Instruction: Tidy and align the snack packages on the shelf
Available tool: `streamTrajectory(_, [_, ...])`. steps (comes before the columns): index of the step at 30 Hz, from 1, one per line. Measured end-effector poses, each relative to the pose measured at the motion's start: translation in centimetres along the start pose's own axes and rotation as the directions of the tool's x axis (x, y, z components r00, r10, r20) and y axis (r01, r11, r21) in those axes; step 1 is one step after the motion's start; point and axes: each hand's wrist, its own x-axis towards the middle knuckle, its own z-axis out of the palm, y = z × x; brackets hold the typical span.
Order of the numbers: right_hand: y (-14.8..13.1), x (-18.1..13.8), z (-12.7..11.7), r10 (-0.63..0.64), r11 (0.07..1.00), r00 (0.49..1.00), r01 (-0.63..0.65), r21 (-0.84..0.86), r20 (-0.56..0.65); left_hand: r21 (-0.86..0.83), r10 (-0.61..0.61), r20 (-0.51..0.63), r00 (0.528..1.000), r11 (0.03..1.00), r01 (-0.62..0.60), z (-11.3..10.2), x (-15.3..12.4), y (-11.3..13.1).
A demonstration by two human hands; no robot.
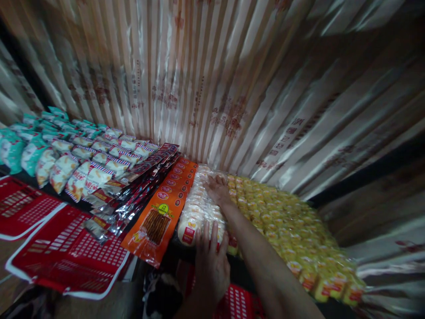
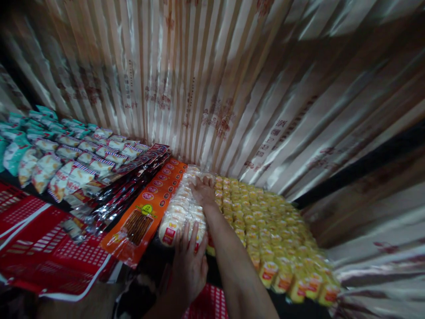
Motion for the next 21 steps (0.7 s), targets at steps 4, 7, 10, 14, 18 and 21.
streamTrajectory(4, [-0.4, -0.2, -0.2, -0.028, 0.999, 0.999, 0.028, 0.017, -0.02, 0.012, -0.018, -0.01, 1.0, 1.0, 0.018, 0.1, 0.1, 0.1])
streamTrajectory(7, [-0.4, -0.1, 0.0, -0.02, 0.999, 1.0, 0.02, 0.03, -0.009, 0.003, -0.012, -0.016, 1.0, 1.0, 0.012, 0.1, 0.0, 0.1])
streamTrajectory(10, [-0.1, 0.1, 0.1, 0.009, 0.999, 1.0, -0.01, 0.051, 0.02, -0.001, -0.02, -0.036, 0.999, 1.0, 0.02, 0.1, -0.1, 0.3])
streamTrajectory(14, [0.2, 0.2, -0.4, 0.034, 0.997, 0.998, -0.038, 0.072, 0.06, -0.009, -0.024, -0.04, 0.999, 1.0, 0.024, 0.0, -0.2, 0.4])
streamTrajectory(18, [0.9, -0.4, -1.8, 0.011, 0.998, 1.0, -0.011, 0.059, -0.014, -0.031, 0.013, -0.006, 1.0, 0.999, -0.013, -0.3, -0.3, 0.2])
streamTrajectory(21, [2.6, -1.3, -2.8, 0.024, 1.0, 0.994, -0.025, -0.01, -0.11, -0.035, 0.066, 0.01, 0.998, 0.997, -0.066, -0.5, -0.4, 0.1])
